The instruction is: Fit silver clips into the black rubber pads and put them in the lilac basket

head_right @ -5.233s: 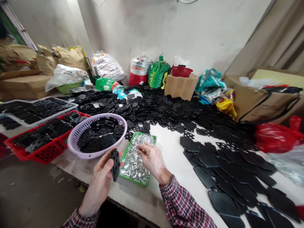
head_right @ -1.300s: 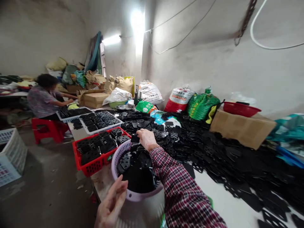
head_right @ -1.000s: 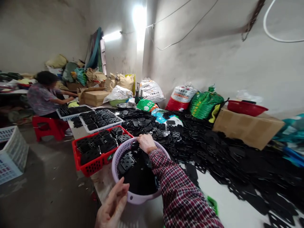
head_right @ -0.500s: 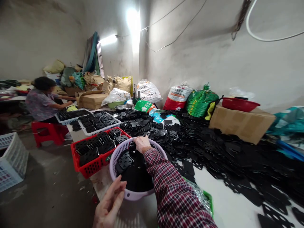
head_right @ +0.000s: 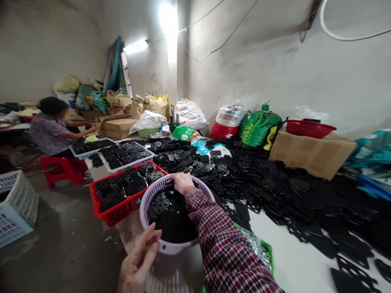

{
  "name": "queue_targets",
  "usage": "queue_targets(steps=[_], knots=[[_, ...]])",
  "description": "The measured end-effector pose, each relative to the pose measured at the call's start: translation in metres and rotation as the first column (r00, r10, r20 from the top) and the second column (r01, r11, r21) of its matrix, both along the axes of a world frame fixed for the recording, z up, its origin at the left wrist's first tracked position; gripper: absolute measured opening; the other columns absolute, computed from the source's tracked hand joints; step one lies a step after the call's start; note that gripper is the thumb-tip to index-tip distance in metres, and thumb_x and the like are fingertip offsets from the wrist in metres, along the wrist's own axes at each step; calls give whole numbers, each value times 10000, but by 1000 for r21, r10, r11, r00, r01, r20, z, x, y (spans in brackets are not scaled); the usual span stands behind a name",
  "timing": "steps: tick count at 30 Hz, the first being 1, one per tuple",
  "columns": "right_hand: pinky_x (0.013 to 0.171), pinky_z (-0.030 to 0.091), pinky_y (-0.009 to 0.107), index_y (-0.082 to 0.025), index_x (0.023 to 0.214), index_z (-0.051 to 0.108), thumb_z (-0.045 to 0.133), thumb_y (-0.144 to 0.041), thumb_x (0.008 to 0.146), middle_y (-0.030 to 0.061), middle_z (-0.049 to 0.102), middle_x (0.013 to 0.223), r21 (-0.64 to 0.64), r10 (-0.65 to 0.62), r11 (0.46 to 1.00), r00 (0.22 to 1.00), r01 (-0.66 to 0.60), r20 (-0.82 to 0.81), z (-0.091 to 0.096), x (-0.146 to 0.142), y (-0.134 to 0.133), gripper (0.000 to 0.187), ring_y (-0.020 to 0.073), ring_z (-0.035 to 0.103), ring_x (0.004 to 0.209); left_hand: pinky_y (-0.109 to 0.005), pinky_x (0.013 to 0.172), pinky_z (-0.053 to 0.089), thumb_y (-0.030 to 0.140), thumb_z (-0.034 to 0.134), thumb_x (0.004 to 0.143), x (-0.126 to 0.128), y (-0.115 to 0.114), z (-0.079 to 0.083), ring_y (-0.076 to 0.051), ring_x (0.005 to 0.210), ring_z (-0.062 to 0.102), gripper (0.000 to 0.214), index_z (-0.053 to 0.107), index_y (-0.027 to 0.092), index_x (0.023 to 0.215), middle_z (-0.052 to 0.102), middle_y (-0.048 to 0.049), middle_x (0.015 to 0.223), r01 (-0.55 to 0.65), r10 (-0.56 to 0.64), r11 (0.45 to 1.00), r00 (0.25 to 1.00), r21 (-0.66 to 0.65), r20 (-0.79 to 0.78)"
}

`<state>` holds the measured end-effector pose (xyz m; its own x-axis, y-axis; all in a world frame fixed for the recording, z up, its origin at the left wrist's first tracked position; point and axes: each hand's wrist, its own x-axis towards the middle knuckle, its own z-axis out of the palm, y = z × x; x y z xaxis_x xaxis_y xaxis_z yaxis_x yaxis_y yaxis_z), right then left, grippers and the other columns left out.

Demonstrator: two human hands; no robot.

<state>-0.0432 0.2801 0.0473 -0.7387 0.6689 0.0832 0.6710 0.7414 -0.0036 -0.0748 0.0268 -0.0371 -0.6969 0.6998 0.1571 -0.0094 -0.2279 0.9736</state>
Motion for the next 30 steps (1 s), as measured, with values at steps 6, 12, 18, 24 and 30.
queue_targets(steps=[6, 12, 18, 24, 30], knots=[[964, 471, 488, -161, 1204, 614, 601, -308, 1000, 82, 612, 1200, -7, 4, 1000, 999, -4, -41, 3, 8, -3, 251, 260, 592, 1097, -302, 872, 573, 497, 719, 755, 1, -3, 11, -242, 1008, 711, 487, 705, 219, 1154, 780, -76, 1035, 5, -5, 1000, 1000, -22, -12], [963, 448, 391, -180, 1256, 603, 528, -93, 964, 88, 601, 1274, 18, 63, 998, 978, -61, -200, 13, 25, -23, 314, 243, 573, 1141, -278, 838, 561, 491, 720, 753, 3, -3, 18, -225, 1005, 689, 495, 697, 214, 1163, 764, -73, 1069, -9, 7, 1000, 996, -19, -84], [1019, 373, 262, -272, 1300, 581, 492, -190, 1010, 7, 629, 1270, 36, 79, 997, 933, -71, -351, -9, 110, -105, 315, 164, 548, 1171, -196, 692, 530, 501, 692, 783, 31, -12, 20, -151, 759, 653, 437, 705, 252, 1143, 748, 6, 870, 93, -100, 993, 990, -73, -103], [835, 492, 277, -200, 1107, 710, 507, -125, 953, 64, 714, 1062, -133, -479, 872, 764, 471, -433, -37, 310, -198, 266, 193, 662, 930, -207, 618, 515, 524, 607, 842, 87, -20, 19, -147, 599, 599, 380, 730, 241, 1064, 618, 38, 567, 515, -533, 843, 839, -159, -112], [689, 463, 272, -237, 860, 718, 509, -147, 900, 39, 703, 840, -204, -838, 538, 546, 818, -22, -44, 445, -309, 231, 213, 667, 808, -226, 572, 520, 509, 636, 819, 130, -19, 16, -153, 564, 582, 373, 737, 229, 1042, 640, 22, 584, 651, -668, 741, 740, -165, -77]])
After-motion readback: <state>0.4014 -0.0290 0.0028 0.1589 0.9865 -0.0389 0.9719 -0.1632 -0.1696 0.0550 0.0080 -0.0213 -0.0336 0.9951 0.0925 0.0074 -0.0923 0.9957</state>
